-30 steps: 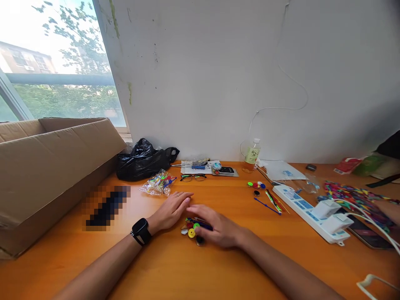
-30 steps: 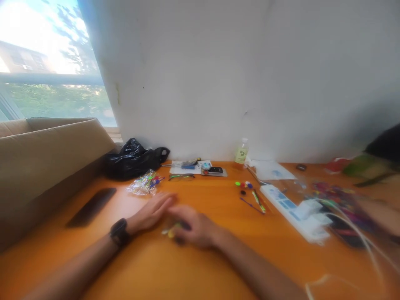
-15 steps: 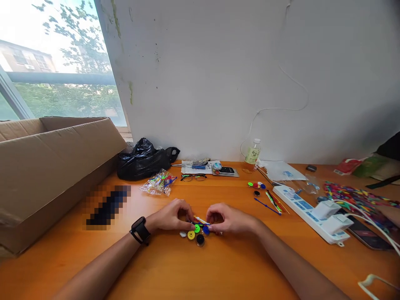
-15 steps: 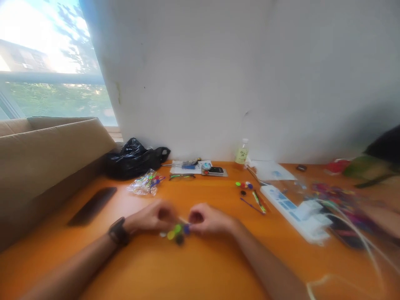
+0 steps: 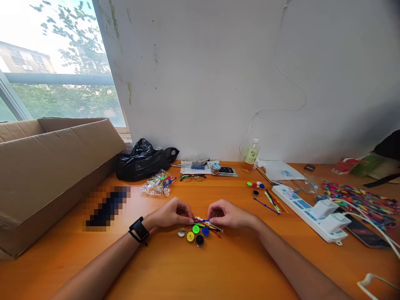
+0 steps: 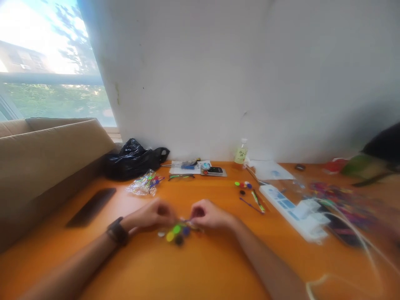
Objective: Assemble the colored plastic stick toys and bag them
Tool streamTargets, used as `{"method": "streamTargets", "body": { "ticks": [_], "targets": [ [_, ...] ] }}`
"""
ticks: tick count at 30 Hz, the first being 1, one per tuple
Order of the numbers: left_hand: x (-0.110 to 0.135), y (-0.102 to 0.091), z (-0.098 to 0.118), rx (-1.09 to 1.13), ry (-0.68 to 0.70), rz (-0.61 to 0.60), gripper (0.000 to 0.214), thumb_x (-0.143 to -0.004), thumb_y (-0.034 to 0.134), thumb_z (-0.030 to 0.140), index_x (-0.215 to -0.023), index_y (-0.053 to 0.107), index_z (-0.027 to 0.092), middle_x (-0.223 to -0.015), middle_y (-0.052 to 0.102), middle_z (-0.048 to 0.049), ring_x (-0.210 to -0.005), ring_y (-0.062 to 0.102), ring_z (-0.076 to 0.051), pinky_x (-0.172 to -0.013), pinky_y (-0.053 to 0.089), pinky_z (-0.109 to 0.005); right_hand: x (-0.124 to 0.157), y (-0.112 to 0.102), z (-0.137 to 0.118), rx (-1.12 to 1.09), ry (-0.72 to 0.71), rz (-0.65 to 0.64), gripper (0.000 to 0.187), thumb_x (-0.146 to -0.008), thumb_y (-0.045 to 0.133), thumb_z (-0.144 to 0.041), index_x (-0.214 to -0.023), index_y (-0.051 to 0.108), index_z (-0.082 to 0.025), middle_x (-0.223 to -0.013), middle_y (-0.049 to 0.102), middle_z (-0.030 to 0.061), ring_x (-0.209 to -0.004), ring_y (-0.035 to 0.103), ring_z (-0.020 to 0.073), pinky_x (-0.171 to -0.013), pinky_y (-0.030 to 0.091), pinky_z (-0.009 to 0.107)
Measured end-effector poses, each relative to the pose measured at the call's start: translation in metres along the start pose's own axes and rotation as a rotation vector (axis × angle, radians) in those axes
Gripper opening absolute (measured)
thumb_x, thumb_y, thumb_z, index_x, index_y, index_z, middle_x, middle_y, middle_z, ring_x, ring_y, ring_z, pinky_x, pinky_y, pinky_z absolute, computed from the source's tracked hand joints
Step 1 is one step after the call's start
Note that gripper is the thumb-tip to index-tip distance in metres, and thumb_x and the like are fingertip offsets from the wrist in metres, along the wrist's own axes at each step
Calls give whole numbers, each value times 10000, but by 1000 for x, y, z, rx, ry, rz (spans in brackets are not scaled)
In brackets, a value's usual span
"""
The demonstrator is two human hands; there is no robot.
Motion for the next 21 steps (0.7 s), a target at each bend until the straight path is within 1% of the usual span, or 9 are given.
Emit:
{"method": "streamTargets", "body": {
  "ticks": [3, 6, 9, 11, 12, 14, 17, 19, 21],
  "targets": [
    [-3, -3, -1, -47, 19, 68, 362, -837, 827, 478, -895, 787, 123, -798, 782, -53, -670, 642, -137, -604, 458, -218, -3, -5, 3, 37, -22, 41, 142, -774, 760, -281, -820, 748, -147, -711, 707, 2, -644, 603, 137, -590, 464, 217],
    [-5, -7, -4, -121, 45, 221, 371, -860, 797, 484, -819, 723, 123, -729, 722, -25, -626, 579, -118, -560, 404, -208, -6, -13, 6, 64, -44, 94, 159, -783, 745, -305, -813, 740, -148, -726, 708, 7, -668, 613, 147, -613, 476, 228],
    [-7, -13, -7, -221, 82, 367, 329, -861, 791, 444, -806, 688, 136, -698, 674, -7, -603, 541, -119, -551, 384, -215, -10, -23, 8, 122, -75, 240, 187, -851, 685, -336, -857, 712, -151, -810, 717, 33, -728, 621, 160, -670, 486, 252],
    [-6, -16, -8, -348, 124, 426, 213, -870, 767, 338, -815, 686, 149, -720, 664, -7, -631, 547, -129, -579, 402, -225, -9, -31, 10, 192, -85, 356, 182, -897, 633, -328, -882, 685, -155, -837, 697, 45, -735, 597, 164, -677, 466, 266],
    [-5, -17, -7, -428, 153, 434, 137, -875, 740, 271, -821, 688, 157, -742, 663, -10, -651, 551, -135, -598, 411, -230, -8, -33, 10, 237, -88, 401, 158, -903, 621, -306, -874, 671, -160, -830, 680, 44, -731, 578, 166, -675, 448, 270],
    [-3, -16, -4, -570, 221, 389, 48, -880, 669, 168, -843, 700, 170, -817, 668, -26, -692, 567, -143, -637, 434, -242, -4, -35, 10, 335, -101, 442, 85, -876, 629, -237, -820, 649, -176, -804, 645, 34, -728, 540, 168, -677, 409, 276],
    [-1, -12, 0, -648, 296, 281, 181, -904, 573, 102, -875, 730, 186, -945, 686, -59, -776, 619, -158, -719, 480, -261, 2, -32, 5, 458, -130, 399, 79, -821, 661, -155, -756, 637, -191, -781, 625, 19, -710, 513, 163, -666, 365, 274],
    [0, -12, 2, -648, 310, 256, 235, -918, 538, 91, -882, 748, 192, -1004, 692, -70, -817, 643, -164, -762, 497, -268, 5, -28, 0, 508, -144, 365, 82, -828, 663, -145, -763, 649, -193, -790, 633, 18, -700, 514, 160, -655, 355, 272],
    [0, -12, 2, -648, 302, 255, 221, -921, 556, 114, -889, 759, 196, -1009, 692, -69, -795, 640, -160, -749, 497, -266, 8, -24, -8, 546, -159, 360, 86, -854, 654, -153, -778, 659, -194, -808, 638, 23, -718, 524, 164, -663, 359, 274]
  ]
}}
Point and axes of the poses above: each hand's wrist, its own x-axis away from the middle knuckle, its own y-axis out of the palm, z = x × y, the point moved 3 cm from there along -x, towards the middle knuckle
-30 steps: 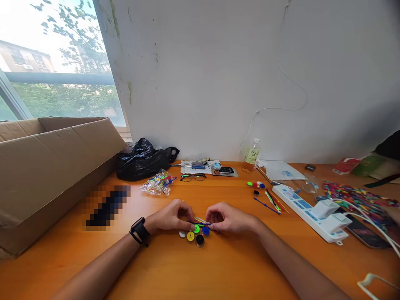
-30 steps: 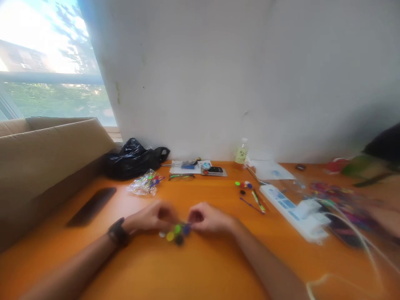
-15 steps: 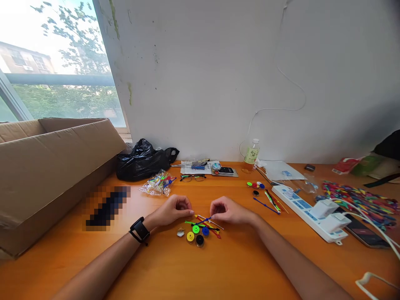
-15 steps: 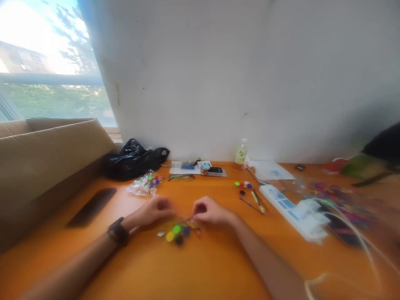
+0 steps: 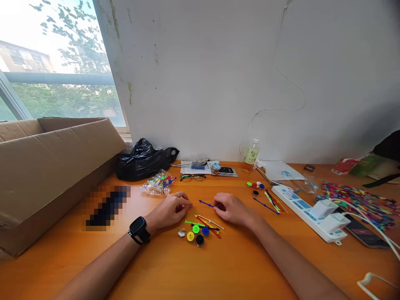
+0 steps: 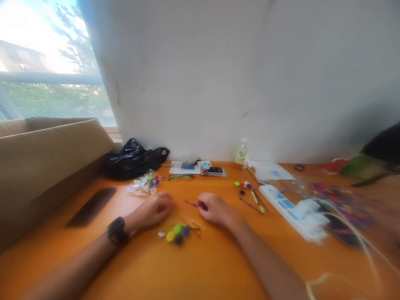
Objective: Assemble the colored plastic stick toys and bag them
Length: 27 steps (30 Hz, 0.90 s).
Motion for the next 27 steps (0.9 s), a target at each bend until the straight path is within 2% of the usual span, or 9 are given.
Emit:
{"method": "streamTargets", "body": {
  "ticks": [3, 6, 8, 10, 14, 21, 25, 27],
  "targets": [
    [0, 0, -1, -1, -17, -5, 124, -909, 658, 218, -963, 769, 204, -957, 694, -58, -748, 621, -164, -704, 489, -268, 2, -1, -12, -22, -21, -54, 39, -878, 685, -221, -850, 690, -195, -845, 648, 22, -741, 546, 164, -668, 385, 268],
    [1, 0, 1, 26, -10, 16, 209, -900, 722, 340, -1060, 764, 212, -960, 702, -65, -797, 639, -194, -731, 510, -286, 4, 4, -20, -140, -37, -218, 247, -791, 827, -359, -949, 726, -198, -925, 670, 21, -786, 589, 170, -658, 427, 248],
    [2, -1, 4, 40, 0, 42, 225, -917, 710, 374, -1063, 765, 212, -978, 702, -75, -845, 650, -210, -770, 523, -304, 7, 8, -21, -172, -29, -269, 295, -754, 854, -377, -952, 731, -197, -935, 670, 19, -798, 594, 171, -659, 436, 242],
    [3, -1, 9, 39, 19, 38, 196, -930, 695, 381, -999, 775, 216, -963, 699, -79, -878, 652, -221, -802, 527, -316, 8, 11, -21, -158, -4, -266, 197, -776, 809, -312, -903, 722, -190, -886, 660, 12, -756, 579, 155, -642, 425, 235],
    [3, 2, 16, 51, 71, -56, 149, -879, 750, 374, -858, 795, 234, -916, 703, -82, -912, 652, -245, -822, 529, -331, 10, 17, -19, -157, 42, -267, 23, -786, 697, -182, -807, 706, -178, -792, 668, 12, -682, 585, 142, -585, 394, 225],
    [2, 1, 15, 152, 27, -103, 181, -911, 730, 386, -838, 820, 247, -863, 724, -78, -870, 657, -237, -781, 532, -326, 9, 18, -12, -289, 126, -313, 98, -815, 680, -238, -822, 758, -178, -729, 724, 11, -640, 617, 155, -554, 410, 228],
    [0, -1, 6, 119, 1, -23, 207, -938, 706, 404, -921, 790, 215, -901, 722, -64, -856, 638, -207, -773, 507, -298, 6, 17, -11, -374, 144, -316, 127, -826, 689, -272, -808, 756, -166, -717, 728, 10, -644, 623, 152, -559, 422, 222],
    [1, -3, -1, 83, -14, 44, 202, -934, 709, 394, -987, 767, 208, -970, 726, -61, -883, 632, -202, -790, 499, -293, 3, 15, -10, -397, 147, -272, 124, -810, 699, -273, -788, 752, -163, -703, 721, 8, -638, 610, 147, -561, 421, 221]
  ]
}}
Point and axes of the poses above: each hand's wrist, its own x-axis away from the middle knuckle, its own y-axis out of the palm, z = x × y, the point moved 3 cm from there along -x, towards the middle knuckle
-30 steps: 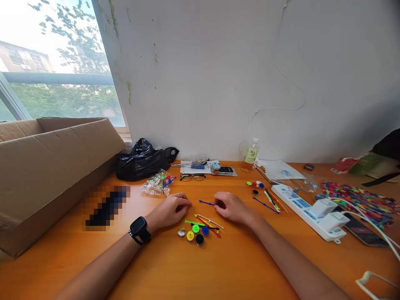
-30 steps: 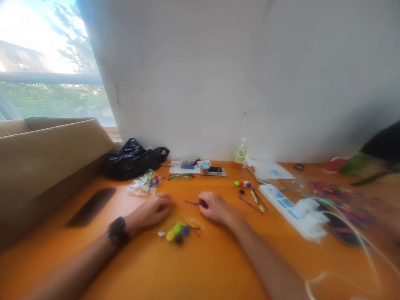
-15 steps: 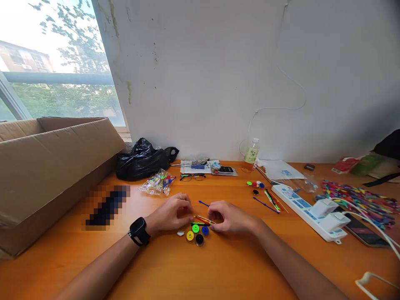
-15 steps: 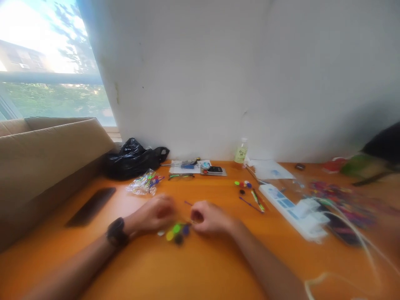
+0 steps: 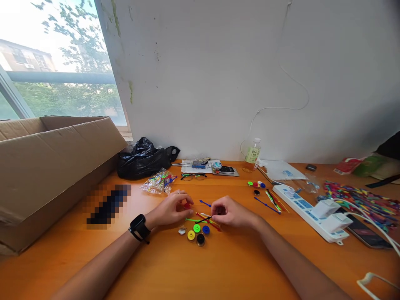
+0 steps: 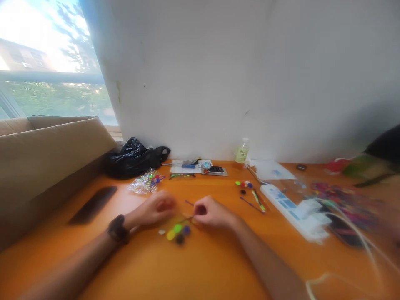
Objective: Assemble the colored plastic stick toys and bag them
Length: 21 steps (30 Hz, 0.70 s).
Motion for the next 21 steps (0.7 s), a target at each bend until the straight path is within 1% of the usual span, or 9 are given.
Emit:
{"method": "streamTargets", "body": {
  "ticks": [3, 7, 10, 12, 14, 15, 16, 17, 21],
  "targets": [
    [0, -3, -8, -27, -17, 20, 195, -921, 713, 362, -1023, 748, 200, -1008, 731, -58, -879, 634, -193, -774, 494, -282, -4, -9, 2, -7, -16, 105, 146, -792, 703, -298, -765, 737, -159, -705, 711, 13, -638, 599, 146, -567, 424, 227],
    [0, -2, -12, -13, -74, -71, 145, -917, 701, 311, -966, 746, 182, -912, 735, -50, -764, 630, -167, -682, 474, -258, -10, -27, 14, 27, 17, 241, 191, -817, 658, -345, -796, 705, -161, -709, 695, 21, -630, 591, 152, -579, 431, 247],
    [0, 0, -12, -23, -86, -85, 127, -915, 700, 291, -963, 741, 181, -907, 722, -45, -743, 615, -158, -665, 458, -254, -12, -40, 29, 108, 65, 352, 133, -806, 648, -295, -768, 679, -171, -724, 688, 27, -665, 589, 163, -614, 424, 262],
    [0, -1, -10, -39, -61, -45, 119, -912, 704, 283, -972, 729, 183, -927, 704, -41, -750, 596, -152, -682, 451, -258, -11, -44, 39, 170, 101, 382, 71, -774, 667, -237, -736, 668, -176, -721, 687, 28, -678, 592, 169, -624, 415, 267],
    [0, -5, -6, -44, -32, 16, 121, -901, 727, 295, -939, 711, 181, -928, 683, -33, -763, 573, -147, -704, 441, -260, -10, -44, 45, 220, 131, 373, 36, -752, 685, -193, -724, 668, -178, -705, 686, 27, -662, 594, 171, -612, 406, 266],
    [0, -7, -4, -33, -22, 30, 147, -886, 754, 314, -907, 703, 178, -911, 673, -27, -762, 559, -144, -703, 433, -258, -9, -44, 46, 240, 140, 364, 28, -749, 692, -182, -730, 673, -178, -703, 688, 26, -654, 596, 171, -606, 404, 265],
    [0, -10, 0, -7, -20, 13, 191, -861, 790, 342, -872, 697, 175, -879, 663, -17, -751, 546, -140, -691, 422, -252, -8, -44, 44, 260, 143, 363, 21, -752, 699, -177, -745, 679, -178, -714, 693, 29, -658, 599, 173, -608, 406, 265],
    [1, -11, 3, 36, -27, -42, 247, -825, 834, 377, -845, 696, 173, -839, 653, -6, -732, 532, -134, -666, 408, -244, -6, -44, 41, 280, 139, 371, 21, -760, 704, -179, -770, 686, -179, -744, 701, 36, -678, 604, 178, -617, 410, 267],
    [4, -10, 10, 275, -137, -405, 458, -629, 976, 480, -848, 730, 162, -759, 661, 16, -636, 508, -109, -555, 354, -224, -2, -40, 17, 336, 59, 427, 72, -842, 684, -228, -899, 700, -186, -928, 706, 63, -825, 609, 198, -710, 440, 284]
  ]
}}
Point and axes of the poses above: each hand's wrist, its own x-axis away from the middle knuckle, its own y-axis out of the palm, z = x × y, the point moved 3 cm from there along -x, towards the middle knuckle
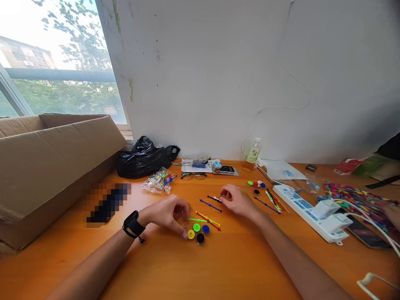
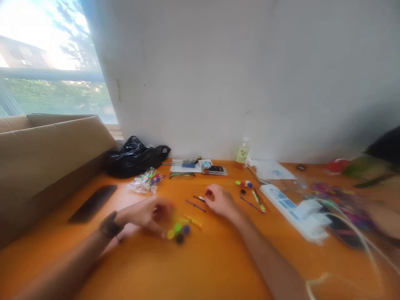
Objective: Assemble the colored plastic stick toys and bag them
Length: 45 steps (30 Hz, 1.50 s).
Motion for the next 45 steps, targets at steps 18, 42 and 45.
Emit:
{"method": "streamTargets", "body": {
  "ticks": [18, 42, 45],
  "targets": [
    [8, -12, 1, 8, -94, -69, 160, -830, 800, 306, -874, 850, 159, -824, 800, -61, -664, 631, -138, -595, 432, -215, 27, 30, -49, -155, -231, -358, 144, -893, 730, -330, -921, 728, -189, -809, 674, 6, -725, 566, 152, -646, 413, 244],
    [-6, 16, 3, -418, -40, 258, 135, -855, 645, 215, -824, 773, 184, -688, 635, -10, -625, 543, -139, -566, 337, -245, 26, 13, -45, 135, -188, -206, 133, -878, 602, -84, -819, 664, -185, -826, 684, 17, -710, 563, 140, -631, 327, 242],
    [-7, 18, 1, -418, -31, 247, 135, -871, 638, 229, -829, 758, 184, -662, 615, -7, -610, 533, -141, -553, 332, -246, 26, 12, -48, 176, -197, -152, 150, -914, 586, -102, -800, 635, -185, -802, 663, 20, -704, 552, 148, -632, 313, 260]
  ]
}}
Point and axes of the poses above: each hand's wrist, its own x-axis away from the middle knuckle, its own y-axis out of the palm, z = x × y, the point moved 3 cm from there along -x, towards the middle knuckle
